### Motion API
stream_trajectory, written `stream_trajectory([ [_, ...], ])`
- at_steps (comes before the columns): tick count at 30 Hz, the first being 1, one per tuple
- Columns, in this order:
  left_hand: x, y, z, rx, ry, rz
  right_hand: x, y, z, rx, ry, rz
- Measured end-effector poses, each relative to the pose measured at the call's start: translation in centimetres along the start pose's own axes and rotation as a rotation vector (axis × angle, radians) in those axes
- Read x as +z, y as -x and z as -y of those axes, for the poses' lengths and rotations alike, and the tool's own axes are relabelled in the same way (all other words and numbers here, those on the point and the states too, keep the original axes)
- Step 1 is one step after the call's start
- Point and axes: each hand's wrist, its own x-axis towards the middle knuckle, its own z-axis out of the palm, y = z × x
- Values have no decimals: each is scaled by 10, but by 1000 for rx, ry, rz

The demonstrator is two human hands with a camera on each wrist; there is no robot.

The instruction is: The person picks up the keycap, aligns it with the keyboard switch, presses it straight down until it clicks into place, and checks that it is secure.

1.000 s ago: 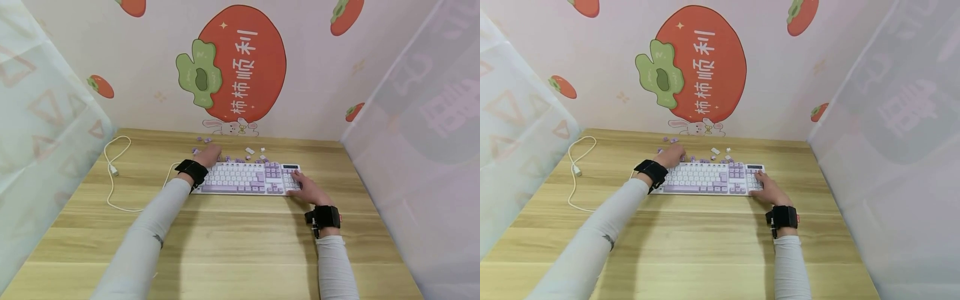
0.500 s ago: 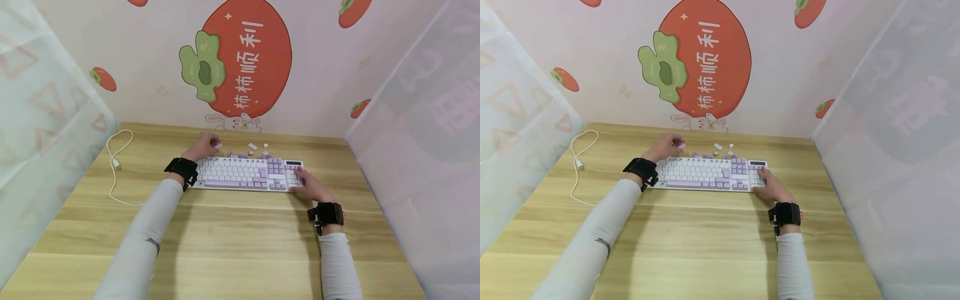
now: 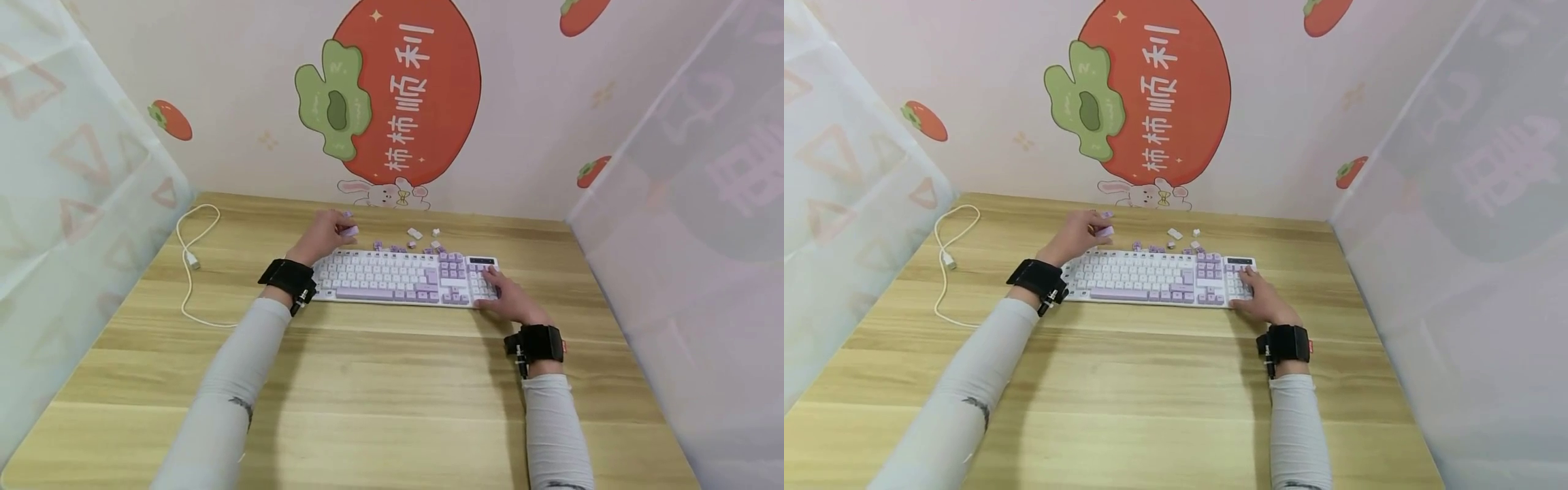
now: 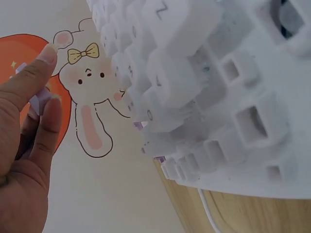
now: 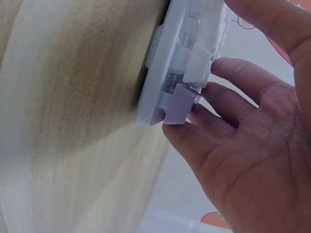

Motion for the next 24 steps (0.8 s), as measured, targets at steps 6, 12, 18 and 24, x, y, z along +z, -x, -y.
stream_trajectory([
  [6, -3, 7, -5, -2, -29, 11, -1, 0, 0, 0, -6, 2],
  [12, -15, 24, 1, 10, -64, 86, -2, -2, -1, 9, -8, 1],
  [18, -23, 51, 16, 8, -71, 167, -2, -1, -3, 23, -34, 5],
  [24, -26, 76, 21, -36, -82, 181, -2, -3, -4, 28, -35, 7],
])
